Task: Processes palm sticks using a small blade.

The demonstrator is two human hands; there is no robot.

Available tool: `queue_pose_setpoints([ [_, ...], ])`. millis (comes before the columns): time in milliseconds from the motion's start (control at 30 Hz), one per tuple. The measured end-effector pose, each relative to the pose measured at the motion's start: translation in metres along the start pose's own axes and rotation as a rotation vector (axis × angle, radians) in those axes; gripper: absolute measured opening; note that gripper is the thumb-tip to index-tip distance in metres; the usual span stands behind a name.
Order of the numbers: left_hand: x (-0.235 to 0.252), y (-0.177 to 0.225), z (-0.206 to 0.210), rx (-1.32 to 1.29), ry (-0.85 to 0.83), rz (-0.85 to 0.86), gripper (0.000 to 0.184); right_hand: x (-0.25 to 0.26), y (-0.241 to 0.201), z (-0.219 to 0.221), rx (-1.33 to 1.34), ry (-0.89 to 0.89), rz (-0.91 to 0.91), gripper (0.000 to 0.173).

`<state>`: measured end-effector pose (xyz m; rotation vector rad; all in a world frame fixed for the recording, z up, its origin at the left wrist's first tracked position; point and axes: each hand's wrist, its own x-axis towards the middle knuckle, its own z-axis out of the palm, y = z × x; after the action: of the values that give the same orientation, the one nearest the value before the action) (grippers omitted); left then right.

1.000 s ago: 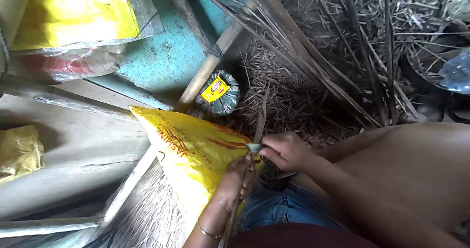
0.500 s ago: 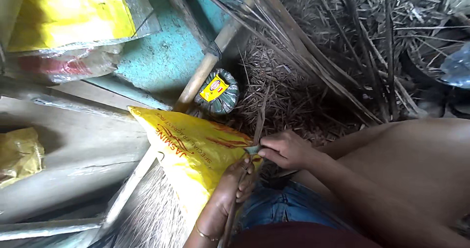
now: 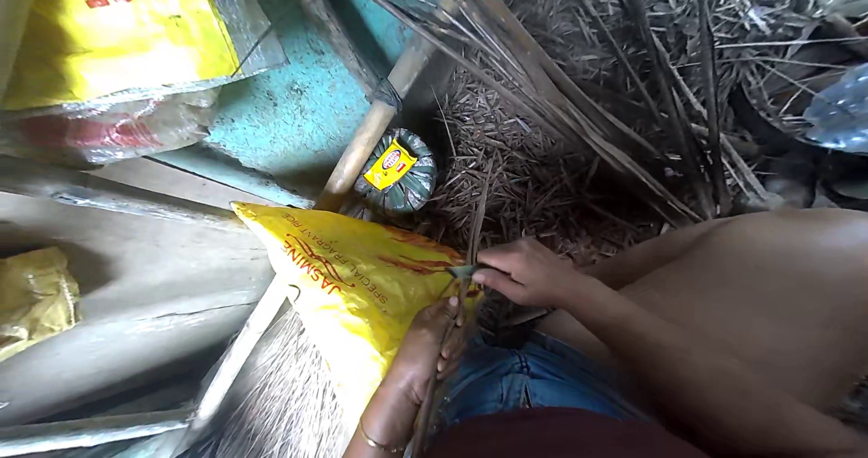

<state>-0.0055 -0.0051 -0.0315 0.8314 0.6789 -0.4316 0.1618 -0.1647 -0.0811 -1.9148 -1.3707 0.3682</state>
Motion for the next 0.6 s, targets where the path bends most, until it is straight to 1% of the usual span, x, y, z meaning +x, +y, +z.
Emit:
queue_pose_setpoints([
  [100, -0.003, -0.002, 0.0, 0.011, 0.019, 0.004, 0.038, 0.002, 0.021, -0.008, -0.208, 0.087, 0.068, 0.05],
  [167, -0.005, -0.002, 0.003, 0.032, 0.043, 0.01, 0.039, 0.003, 0.036, -0.019, -0.315, 0.152, 0.208, 0.049],
  [233, -0.006, -0.001, 0.006, 0.068, 0.072, 0.024, 0.038, 0.006, 0.042, -0.028, -0.378, 0.2, 0.358, 0.048],
  [300, -0.006, 0.0, 0.009, 0.108, 0.083, 0.039, 0.036, 0.009, 0.039, -0.032, -0.365, 0.246, 0.506, 0.049],
  [367, -0.008, -0.001, 0.01, 0.145, 0.095, 0.045, 0.035, 0.009, 0.042, -0.041, -0.273, 0.286, 0.688, 0.053],
  [400, -0.01, -0.001, 0.009, 0.158, 0.107, 0.046, 0.034, 0.008, 0.046, -0.047, -0.245, 0.307, 0.736, 0.054],
  [433, -0.011, -0.001, 0.008, 0.164, 0.123, 0.047, 0.034, 0.007, 0.048, -0.05, -0.219, 0.324, 0.739, 0.053],
  [500, -0.009, -0.001, 0.008, 0.171, 0.156, 0.054, 0.034, 0.003, 0.038, -0.052, -0.112, 0.299, 0.607, 0.052],
  [533, -0.006, 0.0, 0.01, 0.185, 0.172, 0.063, 0.034, 0.003, 0.03, -0.048, -0.042, 0.255, 0.513, 0.05],
  [600, -0.002, 0.004, 0.014, 0.253, 0.196, 0.082, 0.033, 0.004, 0.016, -0.032, 0.046, 0.1, 0.322, 0.047],
])
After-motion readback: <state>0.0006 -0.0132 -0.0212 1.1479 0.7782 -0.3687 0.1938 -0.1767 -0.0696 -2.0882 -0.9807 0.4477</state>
